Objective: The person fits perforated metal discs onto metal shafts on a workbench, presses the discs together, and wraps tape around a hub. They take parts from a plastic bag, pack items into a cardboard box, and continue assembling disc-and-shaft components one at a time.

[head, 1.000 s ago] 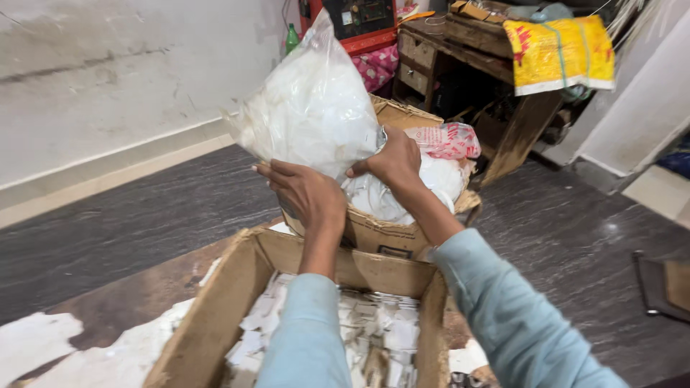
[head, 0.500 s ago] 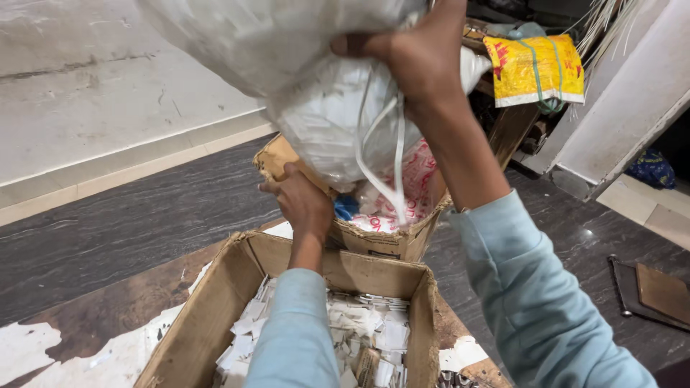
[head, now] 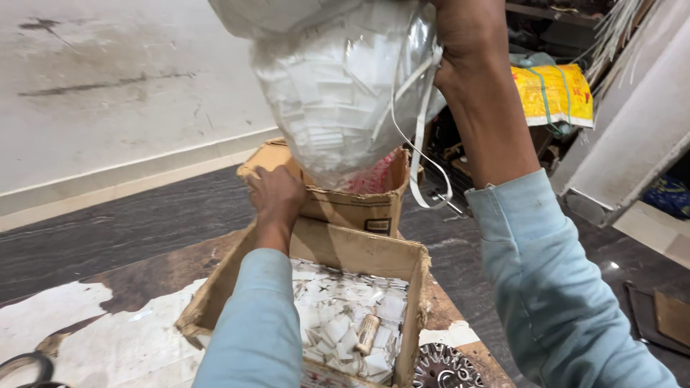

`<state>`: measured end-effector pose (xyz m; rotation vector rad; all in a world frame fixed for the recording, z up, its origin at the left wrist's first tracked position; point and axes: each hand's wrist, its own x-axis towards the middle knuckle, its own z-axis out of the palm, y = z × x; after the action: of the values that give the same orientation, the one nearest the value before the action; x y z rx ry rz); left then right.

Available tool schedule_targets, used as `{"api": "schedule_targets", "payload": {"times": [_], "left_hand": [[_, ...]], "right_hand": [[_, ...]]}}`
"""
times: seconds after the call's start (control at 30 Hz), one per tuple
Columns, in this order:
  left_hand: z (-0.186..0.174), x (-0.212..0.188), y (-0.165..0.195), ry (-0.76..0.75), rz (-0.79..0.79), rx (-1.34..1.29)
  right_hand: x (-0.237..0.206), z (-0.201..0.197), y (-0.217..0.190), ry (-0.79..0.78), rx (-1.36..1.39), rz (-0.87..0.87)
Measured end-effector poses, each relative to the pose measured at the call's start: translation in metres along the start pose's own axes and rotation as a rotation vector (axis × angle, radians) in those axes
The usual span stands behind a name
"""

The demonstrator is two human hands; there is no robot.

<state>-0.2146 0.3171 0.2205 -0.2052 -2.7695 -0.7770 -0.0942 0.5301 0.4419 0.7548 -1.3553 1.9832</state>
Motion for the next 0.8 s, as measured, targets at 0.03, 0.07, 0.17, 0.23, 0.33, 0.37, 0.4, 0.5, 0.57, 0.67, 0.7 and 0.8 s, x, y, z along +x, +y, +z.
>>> {"api": "schedule_targets", "payload": {"times": [0.03, 0.07, 0.17, 0.23, 0.33, 0.37, 0.4, 0.5, 0.57, 0.67, 0.7, 0.8], "left_hand": [[-0.009, -0.001, -0.003, -0.015, 0.039, -0.046], [-0.016, -0.005, -0.006, -0.036, 0.079, -0.095], [-0.040, -0.019, -0.021, 0.072, 0.150, -0.111], [-0.061, -0.029, -0.040, 0.149, 0.184, -0.050], [-0.102, -0.041, -0.070, 0.278, 0.229, -0.020], [-0.117, -0.044, -0.081, 0.339, 0.220, -0.060], [-0.132, -0.048, -0.090, 0.400, 0.209, -0.103], [-0.174, -0.064, -0.113, 0.511, 0.236, -0.236], [-0.203, -0.077, -0.125, 0.453, 0.179, -0.503], [-0.253, -0.089, -0.140, 0.248, 0.021, -1.093], [-0.266, -0.096, -0.148, 0.215, -0.001, -1.237], [-0.290, -0.132, -0.185, 0.245, 0.473, -1.405]], "right_hand": [[-0.004, 0.008, -0.001, -0.004, -0.056, -0.013], [-0.009, 0.015, -0.005, -0.006, -0.119, -0.024], [-0.023, 0.039, -0.015, -0.005, 0.000, 0.037], [-0.034, 0.053, -0.022, 0.003, 0.079, 0.081], [-0.046, 0.073, -0.034, -0.051, 0.058, 0.146], [-0.050, 0.082, -0.035, -0.077, 0.035, 0.168], [-0.056, 0.091, -0.037, -0.094, 0.068, 0.181], [-0.075, 0.124, -0.039, -0.172, 0.102, 0.206], [-0.090, 0.151, -0.036, -0.258, 0.045, 0.201], [-0.110, 0.197, -0.024, -0.159, -0.096, 0.245], [-0.117, 0.211, -0.020, -0.149, -0.118, 0.264], [-0.137, 0.250, -0.007, -0.150, -0.164, 0.337]]}}
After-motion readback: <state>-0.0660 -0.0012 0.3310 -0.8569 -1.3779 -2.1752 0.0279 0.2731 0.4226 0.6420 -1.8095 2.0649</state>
